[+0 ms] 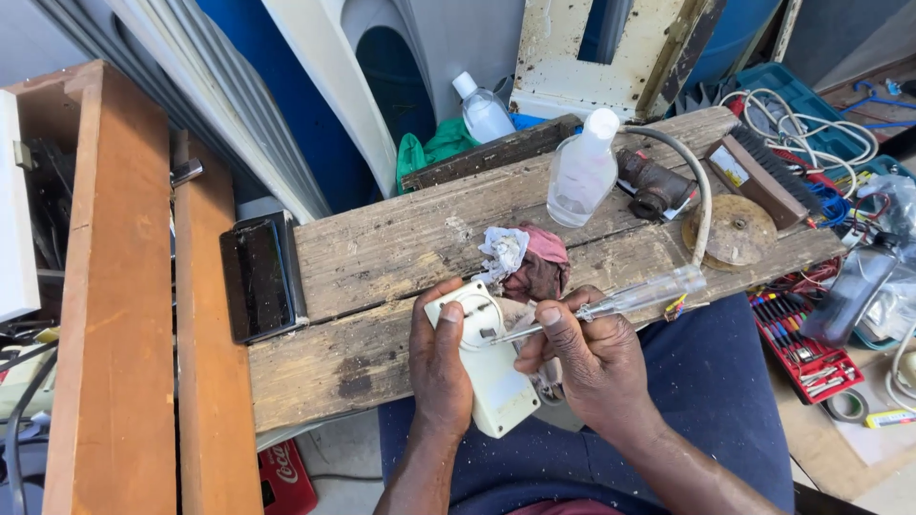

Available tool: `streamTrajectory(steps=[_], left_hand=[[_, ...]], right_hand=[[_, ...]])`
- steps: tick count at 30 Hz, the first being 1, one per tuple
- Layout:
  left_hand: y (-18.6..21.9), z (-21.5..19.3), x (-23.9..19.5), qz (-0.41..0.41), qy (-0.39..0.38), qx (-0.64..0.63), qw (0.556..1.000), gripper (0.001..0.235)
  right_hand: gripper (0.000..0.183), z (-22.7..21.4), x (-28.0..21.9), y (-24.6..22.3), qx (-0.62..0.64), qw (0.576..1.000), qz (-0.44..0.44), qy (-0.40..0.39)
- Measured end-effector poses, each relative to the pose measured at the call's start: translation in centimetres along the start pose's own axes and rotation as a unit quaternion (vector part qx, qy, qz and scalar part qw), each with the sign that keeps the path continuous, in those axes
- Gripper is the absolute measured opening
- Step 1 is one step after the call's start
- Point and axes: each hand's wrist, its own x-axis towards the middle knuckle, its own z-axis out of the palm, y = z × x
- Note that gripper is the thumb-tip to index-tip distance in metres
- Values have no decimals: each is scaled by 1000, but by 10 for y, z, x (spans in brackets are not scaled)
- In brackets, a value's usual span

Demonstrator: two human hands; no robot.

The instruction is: Cleaning a dirty electrical power strip using liquid cleaner, a cloth, a brush, and a screwdriver

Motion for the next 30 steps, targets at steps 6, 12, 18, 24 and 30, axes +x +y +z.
streamTrajectory(steps=[6,12,18,24,30], left_hand=[[0,0,2,27,10,6,1000,56],[-8,-2,4,25,20,-6,999,52],[-5,-4,2,11,-17,-58,998,57],[-4,0,1,40,14,-21,999,57],[-6,-3,-1,20,9,-68,997,59]], right_hand=[[49,5,-3,-3,53,997,-40,46],[32,-4,-3,1,-16,996,-75,46],[16,-2,-1,47,230,973,13,-20],[17,21,-15,28,237,969,31,68],[19,13,-23,30,114,989,-10,96]])
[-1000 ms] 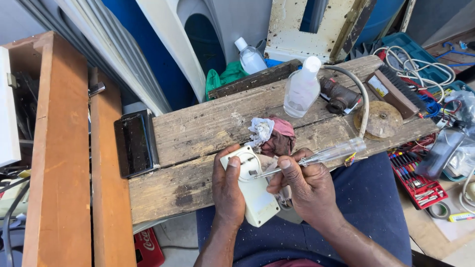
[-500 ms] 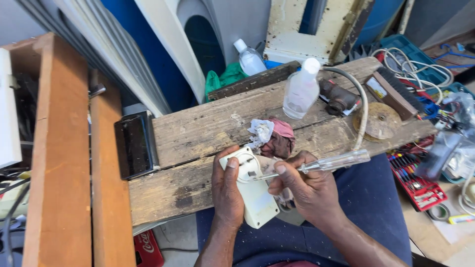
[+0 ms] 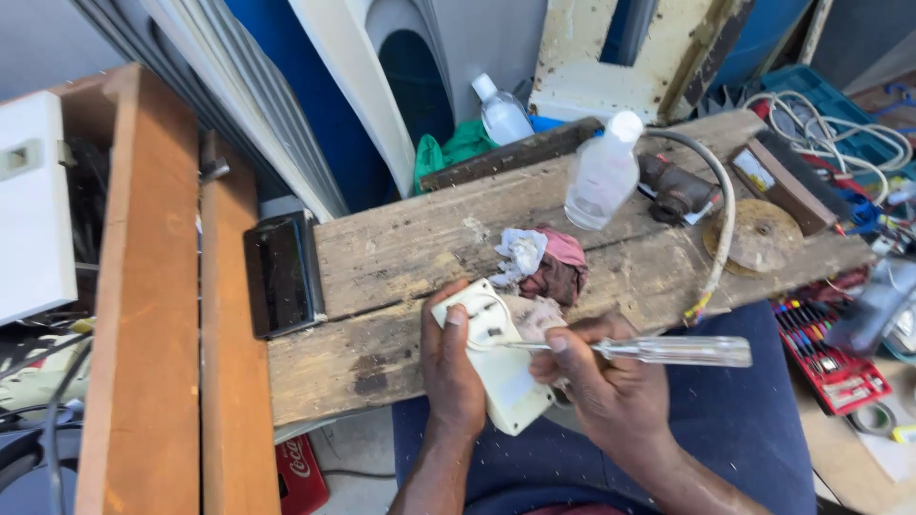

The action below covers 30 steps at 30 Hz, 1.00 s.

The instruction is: Cleaning a dirty electrical power strip using liquid cleaner, a cloth, a brush, and a screwdriver

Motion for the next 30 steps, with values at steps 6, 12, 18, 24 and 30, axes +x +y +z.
streamTrajectory(steps=[6,12,18,24,30], left_hand=[[0,3,-1,42,-6,84,996,51],[1,3,1,13,-4,60,998,51],[2,2,0,16,-14,46,999,51],[-4,4,3,8,9,35,999,50],[-11,0,7,20,-4,-43,999,50]], right_hand=[[16,-12,19,-25,-33,994,-25,-98],[24,-33,37,-18,-241,951,-125,-144],[38,-31,35,-17,-324,922,-146,-155],[26,-23,17,-20,-270,897,-303,-174],[22,-20,13,-4,-227,952,-194,-71]])
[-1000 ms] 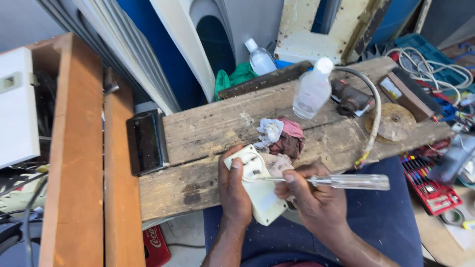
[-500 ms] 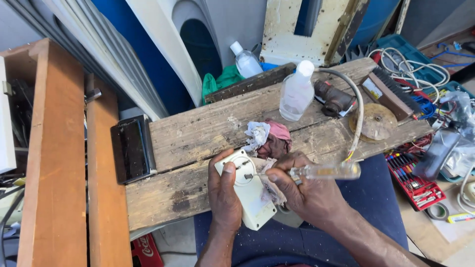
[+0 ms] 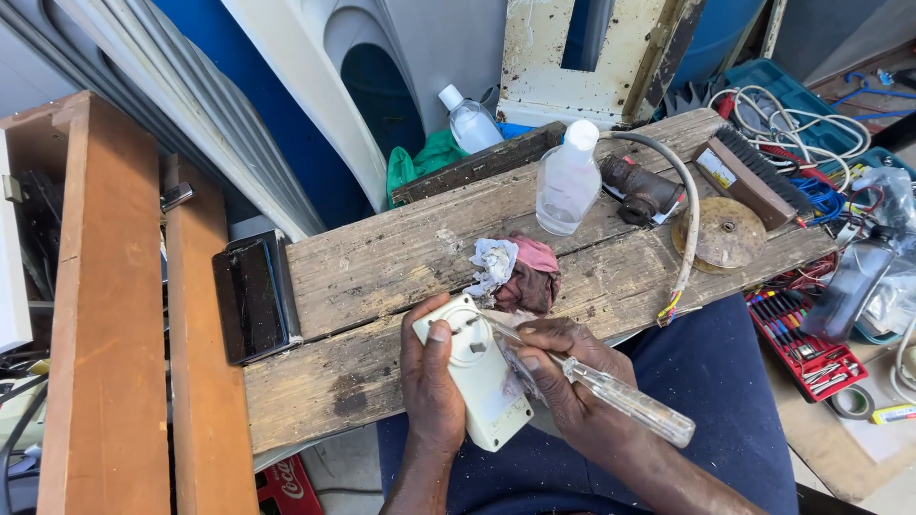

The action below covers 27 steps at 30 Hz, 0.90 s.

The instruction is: Cleaning a dirty electrical power strip using liquid cleaner, a cloth, a brush, and a screwdriver

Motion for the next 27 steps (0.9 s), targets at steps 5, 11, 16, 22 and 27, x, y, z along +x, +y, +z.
streamTrajectory(steps=[5,11,16,22,27], left_hand=[[12,-2,2,-23,-22,23,999,53],[20,-5,5,-53,-53,70,995,72],[22,-10,7,-73,-91,66,991,68],[24,-17,11,-88,-137,62,985,64],[23,-18,14,-93,-190,41,977,59]], right_hand=[[26,5,16,8,69,994,73,-43],[18,-7,58,16,206,950,144,-183],[16,2,82,35,321,901,210,-202],[18,0,115,5,283,894,141,-316],[14,-10,137,0,246,877,160,-380]])
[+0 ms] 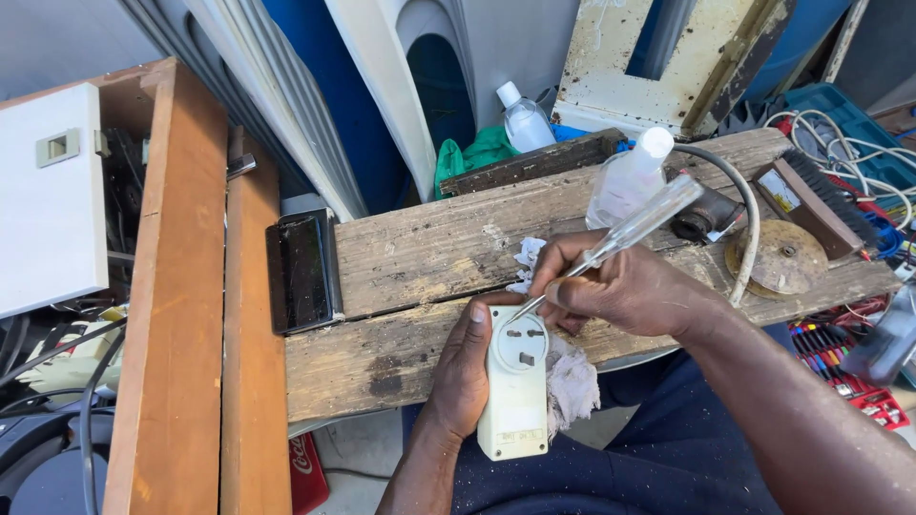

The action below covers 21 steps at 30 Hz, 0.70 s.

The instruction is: Cleaning a dirty electrical power strip using liquid cleaner, a cloth, a brush, and a screwdriver

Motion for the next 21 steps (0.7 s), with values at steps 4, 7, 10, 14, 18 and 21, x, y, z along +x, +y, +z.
streamTrajectory(steps=[4,7,10,14,18,21], left_hand=[[4,-1,1,-12,18,-5,1000,59],[5,0,1,-25,-8,-8,1000,58],[4,-1,2,-33,-39,-17,999,54],[5,-7,3,-42,-74,46,995,54],[15,0,-1,16,-108,92,990,53],[12,-2,3,2,-85,77,993,54]], right_hand=[[15,-3,-2,-5,34,999,-35,9],[19,1,-2,-13,-55,998,-40,-12],[26,2,3,-14,-153,986,-60,-41],[17,5,18,-25,-189,972,-2,-137],[20,29,11,-82,-308,913,182,-196],[16,12,6,-65,-268,932,143,-200]])
